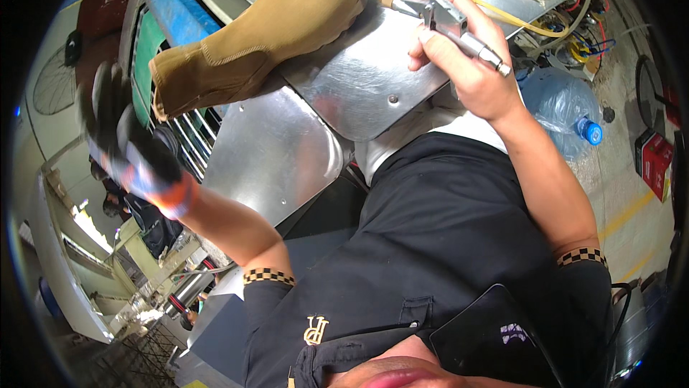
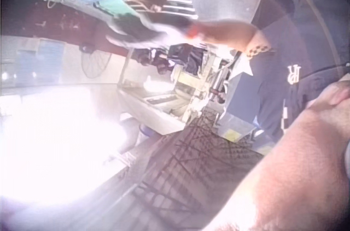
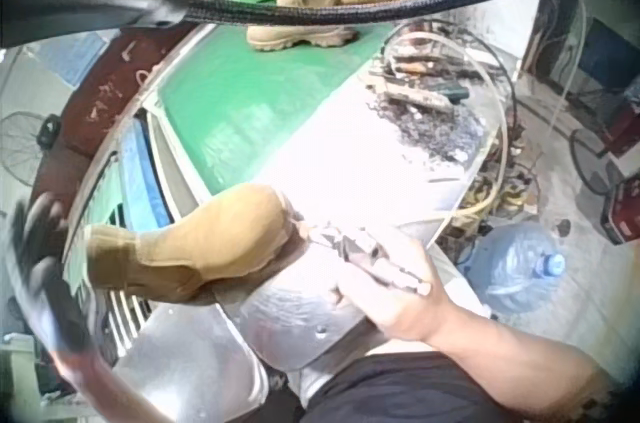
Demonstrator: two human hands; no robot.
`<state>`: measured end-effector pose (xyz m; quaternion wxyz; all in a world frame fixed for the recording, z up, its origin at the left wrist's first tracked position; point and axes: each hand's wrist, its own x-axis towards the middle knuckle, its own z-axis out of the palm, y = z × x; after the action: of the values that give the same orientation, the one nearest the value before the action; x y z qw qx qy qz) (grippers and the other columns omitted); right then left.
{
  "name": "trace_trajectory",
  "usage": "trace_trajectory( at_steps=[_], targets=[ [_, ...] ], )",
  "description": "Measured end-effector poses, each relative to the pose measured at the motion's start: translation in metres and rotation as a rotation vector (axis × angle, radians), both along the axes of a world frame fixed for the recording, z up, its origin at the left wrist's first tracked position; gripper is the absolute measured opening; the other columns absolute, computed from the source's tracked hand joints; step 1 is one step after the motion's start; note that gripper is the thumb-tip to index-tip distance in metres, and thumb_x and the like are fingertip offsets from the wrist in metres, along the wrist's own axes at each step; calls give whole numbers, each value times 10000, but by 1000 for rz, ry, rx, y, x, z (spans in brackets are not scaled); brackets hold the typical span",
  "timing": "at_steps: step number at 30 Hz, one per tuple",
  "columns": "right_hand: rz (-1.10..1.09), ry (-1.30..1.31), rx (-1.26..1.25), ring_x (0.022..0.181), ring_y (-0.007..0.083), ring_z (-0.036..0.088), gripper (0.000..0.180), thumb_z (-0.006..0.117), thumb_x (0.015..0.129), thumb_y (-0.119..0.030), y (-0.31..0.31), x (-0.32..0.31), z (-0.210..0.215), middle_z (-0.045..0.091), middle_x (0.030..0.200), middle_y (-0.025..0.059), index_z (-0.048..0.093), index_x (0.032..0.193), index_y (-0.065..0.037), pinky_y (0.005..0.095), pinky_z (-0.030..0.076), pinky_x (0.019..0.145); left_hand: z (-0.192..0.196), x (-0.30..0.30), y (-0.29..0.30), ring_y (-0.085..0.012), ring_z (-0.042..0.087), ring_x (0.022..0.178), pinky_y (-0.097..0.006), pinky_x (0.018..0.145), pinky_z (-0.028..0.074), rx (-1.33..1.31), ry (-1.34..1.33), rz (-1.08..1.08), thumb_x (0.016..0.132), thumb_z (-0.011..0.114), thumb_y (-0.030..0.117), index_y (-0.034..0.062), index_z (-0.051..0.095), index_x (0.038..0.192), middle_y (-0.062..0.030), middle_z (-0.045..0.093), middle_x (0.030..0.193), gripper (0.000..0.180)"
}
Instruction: The person uses a handheld spray tool to apply a substance along the seam between the upper and the sole of tan boots, handling them by hand and rotating them.
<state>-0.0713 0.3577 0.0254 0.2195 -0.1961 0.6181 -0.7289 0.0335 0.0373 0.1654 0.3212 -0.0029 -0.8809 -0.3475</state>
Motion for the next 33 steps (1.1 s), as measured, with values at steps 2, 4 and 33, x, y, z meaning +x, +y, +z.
trace_trajectory(
  at_steps=[2,4,33],
  targets=[
    [1,107,-7,742,149,641,360,557,939,-81,-4,-7,-2,648,828,90,522,1267,65,277,531,720,12,-18,-23,-197,615,1052,-315,951,466,-452,-416,237,866,709,166,-12,522,1328,-149,618,1239,530],
    [41,307,64,739,144,623,373,550,941,-70,3,-16,-1,639,824,85,518,1289,62,276,521,713,9,-22,-23,-133,627,895,-278,851,493,-66,-631,125,844,756,188,-13,629,1175,-82,685,1030,408],
    [54,409,-25,700,139,633,370,533,873,-9,6,-25,42,653,851,86,558,1235,66,267,519,667,-33,60,20,-245,656,999,-360,918,506,-436,-216,87,726,842,89,-32,635,1136,-169,688,1112,475]
  ],
)
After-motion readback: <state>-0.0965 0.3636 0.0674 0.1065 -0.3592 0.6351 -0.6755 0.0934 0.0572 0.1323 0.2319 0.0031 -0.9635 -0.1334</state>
